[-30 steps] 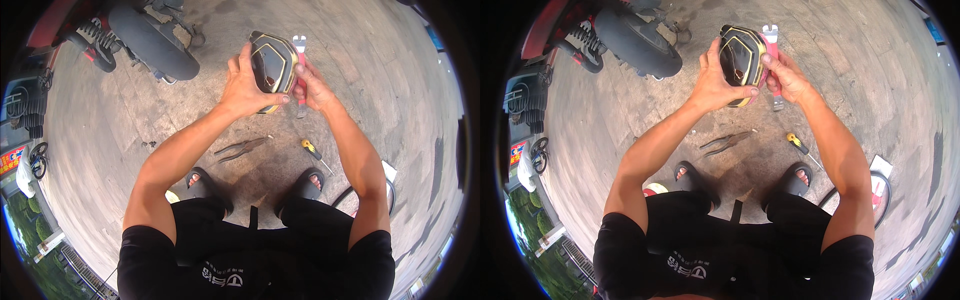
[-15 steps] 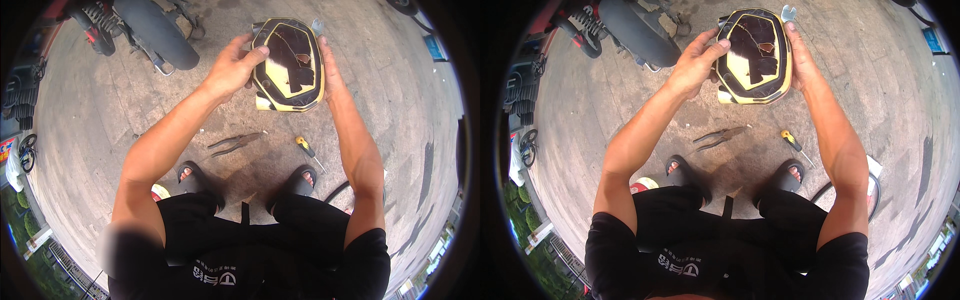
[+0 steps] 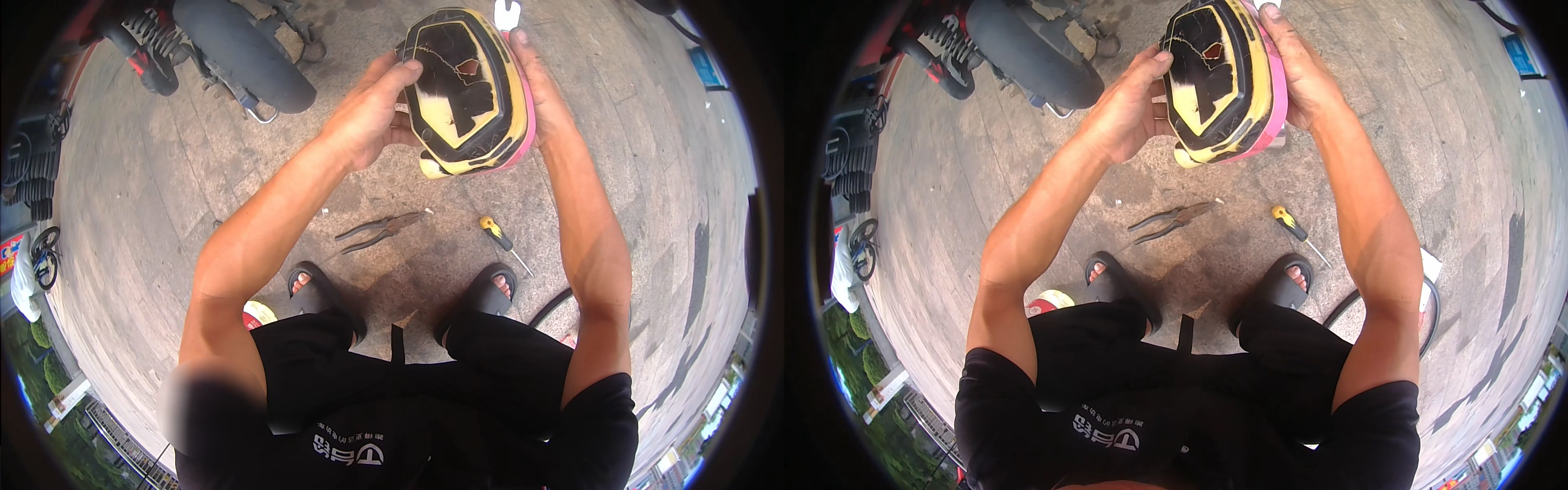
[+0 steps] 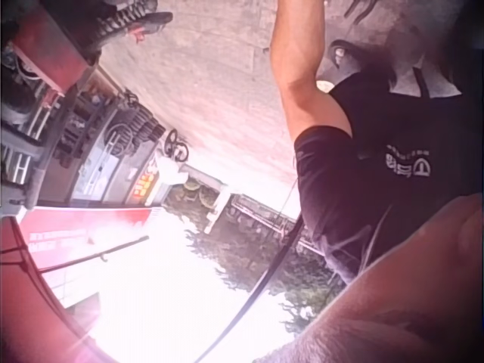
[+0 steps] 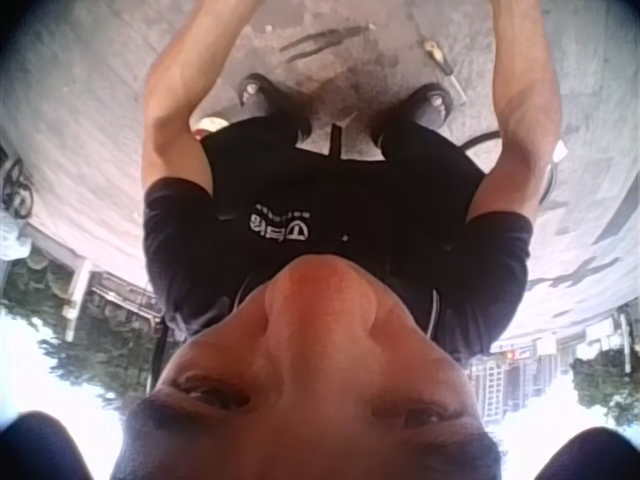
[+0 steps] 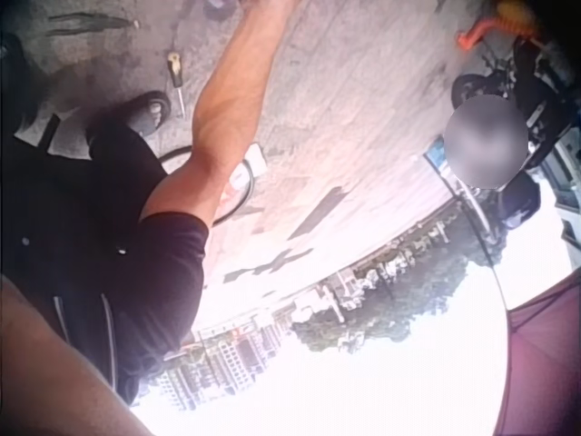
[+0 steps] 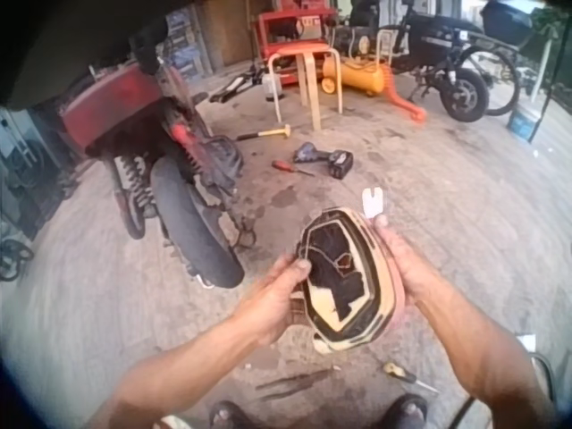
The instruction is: The person disassembles a pink scooter part using a screwdriver, removes a foam insert, and then attempts to fit a grey plastic cover onto the rear of a red scooter. The person retrieves a bolt from a tool cart and attempts to install it into the cover.
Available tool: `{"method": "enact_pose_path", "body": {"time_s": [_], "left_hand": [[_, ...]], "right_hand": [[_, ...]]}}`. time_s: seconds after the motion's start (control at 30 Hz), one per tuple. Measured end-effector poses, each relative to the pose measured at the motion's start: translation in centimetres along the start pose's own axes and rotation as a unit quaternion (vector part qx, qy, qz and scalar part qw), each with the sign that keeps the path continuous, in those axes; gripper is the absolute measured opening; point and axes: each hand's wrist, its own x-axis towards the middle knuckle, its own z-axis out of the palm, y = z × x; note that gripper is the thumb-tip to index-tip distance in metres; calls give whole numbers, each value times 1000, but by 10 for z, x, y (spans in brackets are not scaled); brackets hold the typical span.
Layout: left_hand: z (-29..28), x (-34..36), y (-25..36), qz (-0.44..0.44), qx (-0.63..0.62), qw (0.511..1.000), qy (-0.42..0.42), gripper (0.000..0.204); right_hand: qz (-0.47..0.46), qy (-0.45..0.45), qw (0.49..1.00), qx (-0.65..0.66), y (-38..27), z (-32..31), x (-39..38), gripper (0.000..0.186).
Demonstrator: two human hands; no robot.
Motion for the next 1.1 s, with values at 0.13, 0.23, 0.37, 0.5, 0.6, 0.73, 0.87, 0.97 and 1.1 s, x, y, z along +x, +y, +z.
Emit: {"method": "enact_pose_path", "body": {"time_s": [0.13, 0.23, 0.37, 0.5, 0.6, 0.73, 0.87, 0.97, 1.1], "left_hand": [[1, 5, -6, -21, -64, 995, -77, 78], [0, 5, -4, -16, -114, 986, -121, 78], [4, -2, 7, -23, -180, 977, -110, 60], [4, -9, 17, -47, -95, 986, -129, 51], [-1, -9, 17, -52, 98, 989, -100, 63], [-1, -3, 11, 101, 131, 983, -74, 93], [1, -3, 18, 201, 159, 958, -133, 122], [4, -10, 20, 174, 169, 959, -147, 128], [4, -10, 17, 197, 188, 953, -131, 117]], "right_hand": [[-14, -11, 1000, -11, 6, 6, -1, 79], [-152, -49, 987, -30, 4, 13, -4, 97], [-180, -133, 937, -269, -17, 10, -18, 114], [-384, -112, 817, -416, -24, 20, -18, 127], [-374, -124, 842, -368, -19, 22, -17, 108], [-162, -166, 969, -81, -11, 23, -19, 93], [-53, -140, 989, -18, -9, 28, -23, 95], [-65, -168, 981, -67, -11, 26, -23, 93], [-71, -190, 976, -77, -9, 19, -19, 91]]}}
